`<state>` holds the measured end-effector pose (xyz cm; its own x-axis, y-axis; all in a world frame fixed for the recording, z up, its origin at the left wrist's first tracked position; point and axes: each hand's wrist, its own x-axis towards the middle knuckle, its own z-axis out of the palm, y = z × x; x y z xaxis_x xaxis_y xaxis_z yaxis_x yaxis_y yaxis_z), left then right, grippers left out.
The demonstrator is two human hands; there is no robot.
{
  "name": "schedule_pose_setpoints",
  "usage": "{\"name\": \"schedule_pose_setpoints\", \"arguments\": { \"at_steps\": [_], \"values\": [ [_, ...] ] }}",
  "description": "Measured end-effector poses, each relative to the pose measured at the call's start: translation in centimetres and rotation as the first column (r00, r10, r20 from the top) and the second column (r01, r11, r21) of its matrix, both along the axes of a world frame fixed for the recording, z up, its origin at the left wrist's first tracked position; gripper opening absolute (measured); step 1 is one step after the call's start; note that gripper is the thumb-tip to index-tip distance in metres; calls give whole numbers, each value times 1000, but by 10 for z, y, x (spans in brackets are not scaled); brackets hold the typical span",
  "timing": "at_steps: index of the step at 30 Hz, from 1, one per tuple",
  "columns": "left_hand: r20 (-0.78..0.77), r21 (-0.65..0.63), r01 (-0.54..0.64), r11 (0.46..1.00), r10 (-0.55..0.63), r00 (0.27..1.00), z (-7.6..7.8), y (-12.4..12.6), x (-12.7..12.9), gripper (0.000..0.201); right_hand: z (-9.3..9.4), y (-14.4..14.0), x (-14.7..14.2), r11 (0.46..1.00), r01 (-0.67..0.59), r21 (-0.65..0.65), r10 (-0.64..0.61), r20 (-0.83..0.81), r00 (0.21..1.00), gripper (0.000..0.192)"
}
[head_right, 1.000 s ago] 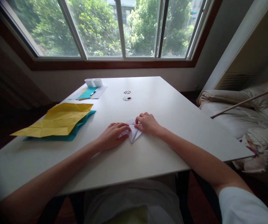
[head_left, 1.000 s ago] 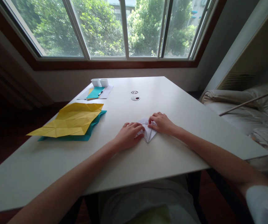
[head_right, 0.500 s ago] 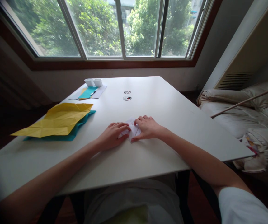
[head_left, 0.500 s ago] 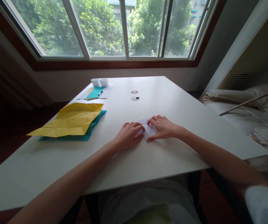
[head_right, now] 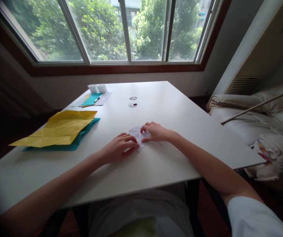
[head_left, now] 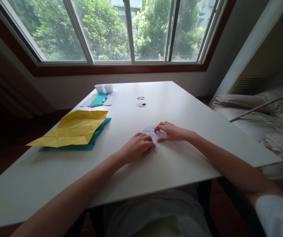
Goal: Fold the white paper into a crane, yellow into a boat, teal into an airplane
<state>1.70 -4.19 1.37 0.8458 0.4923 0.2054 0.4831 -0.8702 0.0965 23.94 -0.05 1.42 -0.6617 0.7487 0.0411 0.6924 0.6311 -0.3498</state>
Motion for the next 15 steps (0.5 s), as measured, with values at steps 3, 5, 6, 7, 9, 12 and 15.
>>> {"name": "schedule_pose_setpoints", "arguments": {
  "at_steps": [3,5,6,7,9,12,15],
  "values": [
    [-8,4,13,1000,-13,1000,1,-1,0,24,-1,1,2,999,-27,19,27,9,1000,47],
    [-1,1,14,1000,-14,1000,1,0,0,23,-1,0,2,998,-50,37,48,41,998,50],
    [2,-2,14,1000,-14,1000,1,0,-1,23,-1,0,2,997,-60,44,58,57,997,49],
    [2,-7,15,1000,-15,1000,1,0,-1,23,-2,0,3,997,-67,48,64,70,996,49],
    [-6,-15,15,1000,-15,1000,1,1,-1,22,-3,0,3,996,-70,53,65,78,995,48],
    [-8,-21,-5,1000,4,1000,1,1,0,23,-4,0,3,995,-57,77,52,63,997,50],
    [-12,-19,-42,999,42,999,2,1,0,28,-5,-1,1,991,-35,126,30,46,999,51]
  ]
}}
